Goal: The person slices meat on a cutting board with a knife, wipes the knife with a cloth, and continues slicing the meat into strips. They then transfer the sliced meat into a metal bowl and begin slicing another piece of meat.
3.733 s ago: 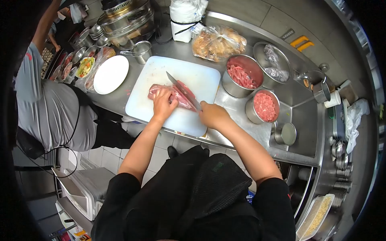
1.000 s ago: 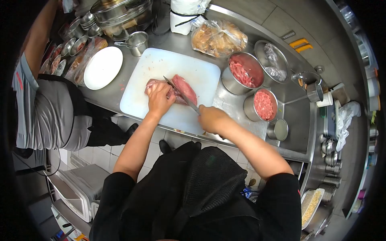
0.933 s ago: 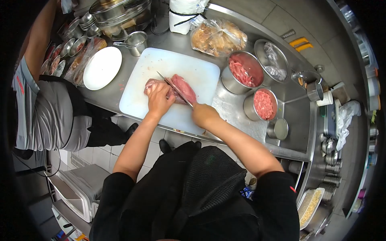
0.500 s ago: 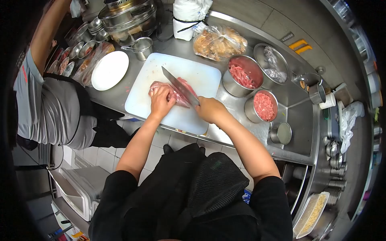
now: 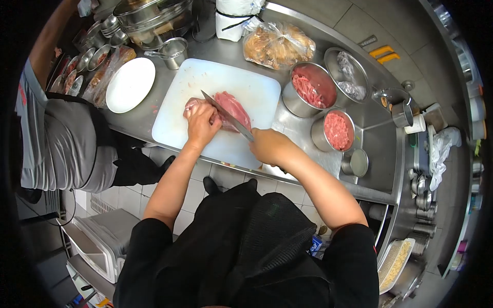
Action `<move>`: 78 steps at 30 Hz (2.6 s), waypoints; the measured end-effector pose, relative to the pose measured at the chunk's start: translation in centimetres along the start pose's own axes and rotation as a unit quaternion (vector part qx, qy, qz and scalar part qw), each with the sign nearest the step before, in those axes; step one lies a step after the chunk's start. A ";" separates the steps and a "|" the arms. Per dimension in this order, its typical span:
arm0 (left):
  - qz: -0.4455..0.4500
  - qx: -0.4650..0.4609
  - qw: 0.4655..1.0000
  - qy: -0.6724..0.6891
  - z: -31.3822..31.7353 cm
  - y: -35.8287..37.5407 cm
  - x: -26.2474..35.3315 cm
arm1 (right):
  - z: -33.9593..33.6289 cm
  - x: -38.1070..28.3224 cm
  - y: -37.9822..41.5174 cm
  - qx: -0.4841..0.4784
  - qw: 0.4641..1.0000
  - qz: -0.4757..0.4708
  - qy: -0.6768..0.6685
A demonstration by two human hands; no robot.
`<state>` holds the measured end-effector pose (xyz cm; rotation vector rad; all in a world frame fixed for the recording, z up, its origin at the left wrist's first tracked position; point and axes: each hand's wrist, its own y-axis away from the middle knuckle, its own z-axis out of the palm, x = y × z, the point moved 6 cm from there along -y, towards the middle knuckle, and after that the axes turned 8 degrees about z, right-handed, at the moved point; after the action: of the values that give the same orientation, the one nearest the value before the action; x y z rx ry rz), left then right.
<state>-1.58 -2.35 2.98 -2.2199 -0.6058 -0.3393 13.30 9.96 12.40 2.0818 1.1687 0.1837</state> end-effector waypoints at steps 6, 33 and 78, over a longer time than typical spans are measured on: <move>0.006 -0.017 1.000 -0.005 0.0 0.0 0.1 | -0.6 -5.3 -5.6 0.102 0.986 -0.101 -0.080; -0.027 -0.009 0.999 -0.043 -1.6 0.1 -1.6 | 2.2 1.6 -5.6 0.162 0.985 -0.064 0.012; 0.012 0.025 1.000 0.010 -1.7 0.8 -1.9 | -0.3 -1.1 -6.4 0.089 0.994 -0.023 -0.064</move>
<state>-2.86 -4.75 2.78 -2.1719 -0.5693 -0.3311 8.15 11.35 8.66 2.1821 1.1894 -0.0777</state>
